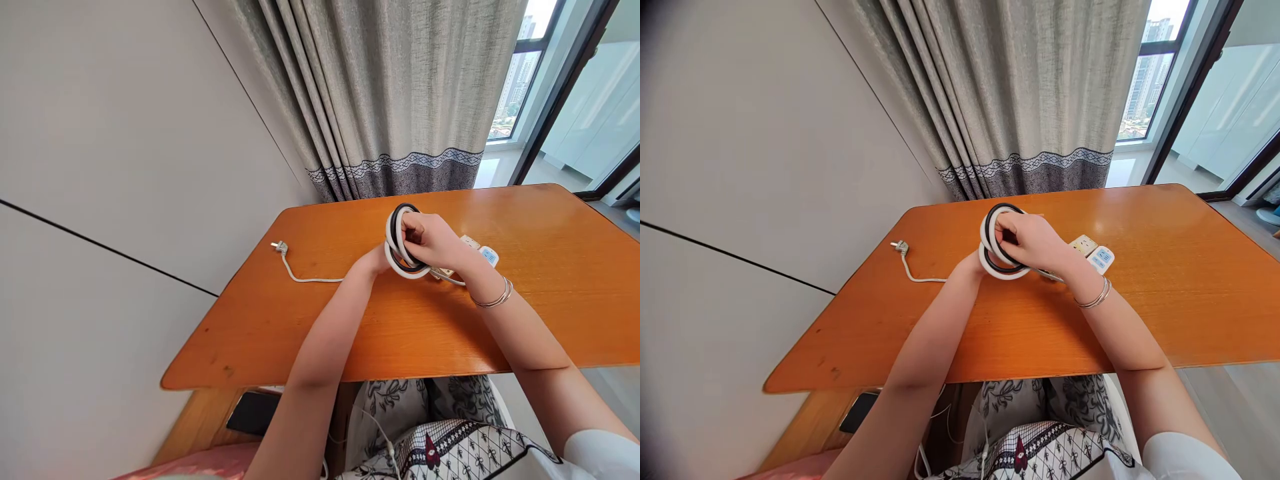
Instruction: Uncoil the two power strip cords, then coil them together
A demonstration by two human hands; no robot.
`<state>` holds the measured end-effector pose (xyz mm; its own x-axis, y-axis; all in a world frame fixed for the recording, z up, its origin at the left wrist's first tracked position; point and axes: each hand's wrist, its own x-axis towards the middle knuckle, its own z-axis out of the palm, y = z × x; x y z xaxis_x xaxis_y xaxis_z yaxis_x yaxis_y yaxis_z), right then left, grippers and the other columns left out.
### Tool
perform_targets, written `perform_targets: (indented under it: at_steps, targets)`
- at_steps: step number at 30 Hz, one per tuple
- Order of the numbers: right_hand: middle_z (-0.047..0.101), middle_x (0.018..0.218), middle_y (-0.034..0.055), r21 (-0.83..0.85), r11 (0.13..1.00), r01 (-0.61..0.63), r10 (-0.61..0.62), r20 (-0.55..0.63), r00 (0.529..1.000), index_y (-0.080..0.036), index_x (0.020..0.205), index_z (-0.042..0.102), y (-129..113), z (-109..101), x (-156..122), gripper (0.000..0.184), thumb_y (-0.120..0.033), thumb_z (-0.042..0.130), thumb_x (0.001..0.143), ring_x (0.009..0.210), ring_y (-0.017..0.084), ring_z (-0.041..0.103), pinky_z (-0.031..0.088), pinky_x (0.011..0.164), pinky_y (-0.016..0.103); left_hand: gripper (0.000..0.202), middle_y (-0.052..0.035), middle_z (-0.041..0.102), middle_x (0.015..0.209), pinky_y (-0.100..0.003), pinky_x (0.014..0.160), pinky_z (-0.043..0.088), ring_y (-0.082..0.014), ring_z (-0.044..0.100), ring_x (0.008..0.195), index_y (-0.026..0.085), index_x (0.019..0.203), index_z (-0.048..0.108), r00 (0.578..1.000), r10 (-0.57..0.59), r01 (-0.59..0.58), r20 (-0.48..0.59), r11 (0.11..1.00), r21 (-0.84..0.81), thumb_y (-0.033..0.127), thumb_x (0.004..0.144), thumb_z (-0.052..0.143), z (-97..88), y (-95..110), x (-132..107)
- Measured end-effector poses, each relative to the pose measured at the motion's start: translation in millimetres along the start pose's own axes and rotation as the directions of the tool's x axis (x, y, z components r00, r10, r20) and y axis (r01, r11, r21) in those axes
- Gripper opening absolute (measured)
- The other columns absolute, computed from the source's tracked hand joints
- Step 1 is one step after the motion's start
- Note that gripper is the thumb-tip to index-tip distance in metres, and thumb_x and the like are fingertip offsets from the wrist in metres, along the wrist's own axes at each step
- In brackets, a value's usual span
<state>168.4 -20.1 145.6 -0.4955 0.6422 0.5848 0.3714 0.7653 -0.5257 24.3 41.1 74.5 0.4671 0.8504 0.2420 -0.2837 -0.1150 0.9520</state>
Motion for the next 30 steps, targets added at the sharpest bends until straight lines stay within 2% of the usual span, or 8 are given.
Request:
perform_targets:
  at_steps: [4, 6, 9, 12, 17, 23, 25, 30]
  targets:
    - [0.056, 0.07, -0.0016, -0.022, 0.998, 0.054, -0.056, -0.105, 0.993, -0.022, 0.072, 0.045, -2.2, -0.3, 0.3, 0.009, -0.016, 0.051, 0.076, 0.063, 0.012, 0.048, 0.038, 0.062, 0.025, 0.047, -0.0119, 0.078, 0.103, -0.049, 0.096, 0.057, -0.0355, 0.068, 0.114, 0.019, 0.094, 0.075, 0.982, -0.14, 0.14, 0.126, 0.99, 0.008, 0.044, 0.057, 0.089, -12.8, 18.1, -5.7]
    - [0.057, 0.072, -0.0009, -0.019, 0.998, 0.065, -0.067, -0.138, 0.988, -0.022, 0.073, 0.045, -2.8, -1.9, -0.4, 0.009, -0.016, 0.051, 0.077, 0.065, 0.013, 0.05, 0.039, 0.063, 0.025, 0.056, -0.0134, 0.076, 0.11, -0.05, 0.101, 0.054, -0.0388, 0.064, 0.123, 0.019, 0.102, 0.073, 0.977, -0.13, 0.137, 0.167, 0.99, -0.034, 0.037, 0.052, 0.091, -13.5, 37.1, -11.2]
    - [0.059, 0.075, 0.0, -0.06, 0.997, 0.047, -0.051, -0.081, 0.995, -0.022, 0.076, 0.047, -5.6, -1.1, -1.3, 0.008, -0.017, 0.052, 0.08, 0.068, 0.014, 0.053, 0.04, 0.066, 0.026, 0.07, -0.0117, 0.068, 0.13, -0.049, 0.107, 0.05, -0.037, 0.056, 0.134, 0.023, 0.119, 0.067, 0.997, 0.044, -0.033, 0.058, 0.984, -0.176, 0.051, 0.058, 0.084, -1.0, 65.2, -21.0]
    - [0.059, 0.075, 0.0002, -0.208, 0.978, 0.01, -0.01, 0.004, 1.0, -0.021, 0.079, 0.05, -9.8, 4.8, -0.7, 0.007, -0.017, 0.054, 0.083, 0.065, 0.014, 0.051, 0.036, 0.063, 0.026, 0.072, -0.0103, 0.062, 0.14, -0.045, 0.111, 0.045, -0.0355, 0.052, 0.138, 0.025, 0.117, 0.067, 0.988, 0.148, -0.143, 0.035, 0.981, -0.132, 0.057, 0.055, 0.088, 18.2, 79.1, -29.7]
    - [0.064, 0.078, 0.0017, -0.37, 0.927, -0.065, 0.061, -0.022, 0.998, -0.021, 0.079, 0.053, -10.4, 9.8, 1.7, 0.007, -0.019, 0.058, 0.084, 0.068, 0.016, 0.056, 0.032, 0.059, 0.027, 0.048, -0.0102, 0.072, 0.114, -0.042, 0.106, 0.048, -0.0302, 0.064, 0.121, 0.02, 0.099, 0.068, 0.978, 0.175, -0.165, 0.111, 0.982, -0.088, 0.044, 0.063, 0.088, 29.1, 72.3, -30.6]
    - [0.074, 0.091, 0.0, -0.298, 0.945, -0.134, 0.055, -0.258, 0.965, -0.025, 0.107, 0.059, -2.0, 8.9, -0.2, 0.024, -0.019, 0.06, 0.084, 0.078, 0.019, 0.069, 0.042, 0.064, 0.026, 0.048, 0.0024, 0.064, 0.079, -0.029, 0.073, 0.054, -0.0156, 0.066, 0.072, 0.022, 0.098, 0.062, 0.987, 0.137, -0.148, -0.088, 0.98, -0.134, 0.042, 0.062, 0.087, 27.6, 64.2, -23.6]
    - [0.076, 0.094, 0.0008, -0.322, 0.939, -0.123, 0.009, -0.333, 0.943, -0.025, 0.107, 0.062, 2.7, 9.4, -1.4, 0.022, -0.02, 0.058, 0.086, 0.082, 0.018, 0.07, 0.044, 0.066, 0.026, 0.051, 0.0023, 0.063, 0.079, -0.028, 0.07, 0.053, -0.0155, 0.065, 0.071, 0.023, 0.098, 0.06, 0.984, 0.128, -0.141, -0.126, 0.985, -0.101, 0.045, 0.06, 0.087, 29.2, 66.1, -23.6]
    - [0.076, 0.086, 0.0029, -0.475, 0.875, -0.095, -0.149, -0.452, 0.88, -0.024, 0.096, 0.07, 12.5, 3.6, -3.6, 0.014, -0.027, 0.057, 0.092, 0.075, 0.017, 0.068, 0.047, 0.069, 0.028, 0.05, -0.0016, 0.067, 0.097, -0.029, 0.085, 0.052, -0.0186, 0.066, 0.091, 0.023, 0.096, 0.059, 0.967, 0.207, -0.215, -0.147, 0.976, -0.04, 0.045, 0.06, 0.086, 32.5, 71.3, -24.6]
